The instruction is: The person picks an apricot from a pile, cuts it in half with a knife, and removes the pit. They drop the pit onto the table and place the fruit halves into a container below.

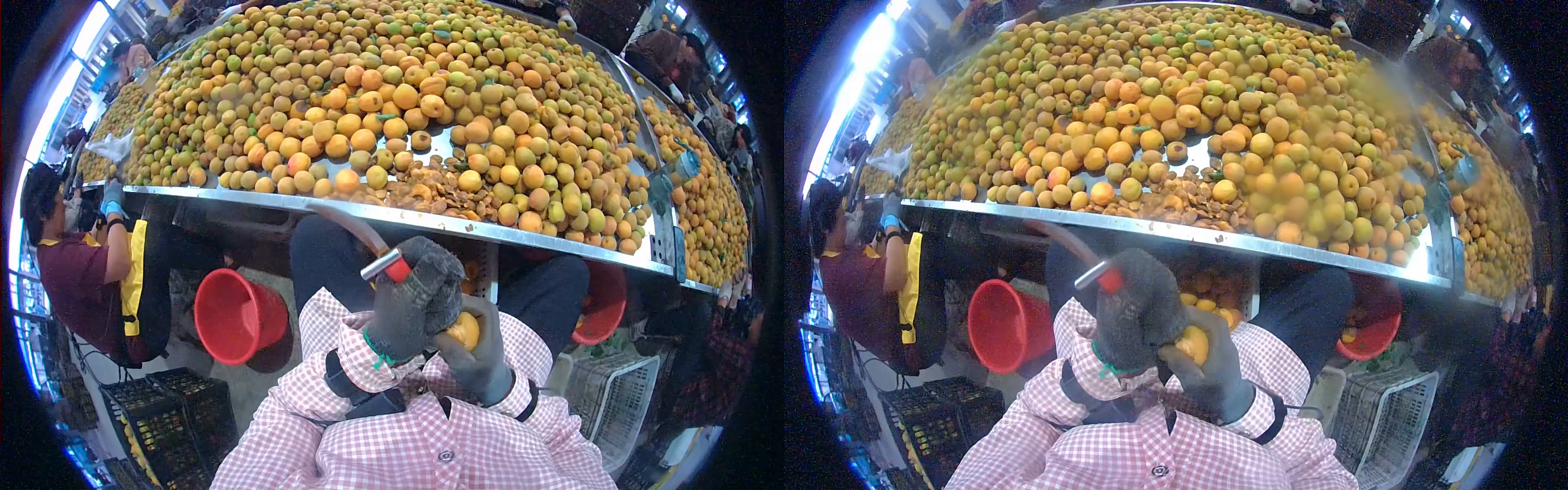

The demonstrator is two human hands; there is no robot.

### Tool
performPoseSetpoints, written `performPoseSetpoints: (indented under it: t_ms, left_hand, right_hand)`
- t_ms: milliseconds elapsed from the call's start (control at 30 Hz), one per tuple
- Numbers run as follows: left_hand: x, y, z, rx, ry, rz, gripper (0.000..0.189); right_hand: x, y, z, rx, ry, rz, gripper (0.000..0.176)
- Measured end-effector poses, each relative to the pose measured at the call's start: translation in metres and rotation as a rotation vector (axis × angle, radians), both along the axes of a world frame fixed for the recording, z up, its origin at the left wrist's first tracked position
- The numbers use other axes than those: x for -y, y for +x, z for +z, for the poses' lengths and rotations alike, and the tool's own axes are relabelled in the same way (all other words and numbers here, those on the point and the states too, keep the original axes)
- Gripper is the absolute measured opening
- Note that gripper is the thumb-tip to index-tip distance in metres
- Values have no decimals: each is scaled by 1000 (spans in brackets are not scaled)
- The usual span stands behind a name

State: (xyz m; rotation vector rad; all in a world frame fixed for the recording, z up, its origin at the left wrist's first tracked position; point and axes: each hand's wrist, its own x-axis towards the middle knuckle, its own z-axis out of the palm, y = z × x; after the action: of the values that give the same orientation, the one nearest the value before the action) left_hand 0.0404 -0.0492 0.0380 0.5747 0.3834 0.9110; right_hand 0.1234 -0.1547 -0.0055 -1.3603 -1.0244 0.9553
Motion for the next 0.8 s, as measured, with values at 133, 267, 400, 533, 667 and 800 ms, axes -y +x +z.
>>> performPoseSetpoints:
  t_ms: [133,267,400,533,667,800]
  left_hand:
    - [-1,-5,1,-7,-87,-64,23]
    - [-3,-6,3,74,-39,-126,24]
    - [-2,-2,4,-26,-111,-113,26]
    - [-2,0,10,-10,-23,-163,30]
    - [0,3,19,142,-31,-195,33]
    - [-1,3,11,142,-29,-170,23]
  right_hand:
    - [-7,5,21,176,141,9,39]
    - [-6,9,38,126,44,103,35]
    - [0,7,42,-336,-388,35,34]
    - [2,-3,18,237,113,-172,40]
    - [-7,14,15,128,275,66,43]
    - [-11,17,14,212,227,57,46]
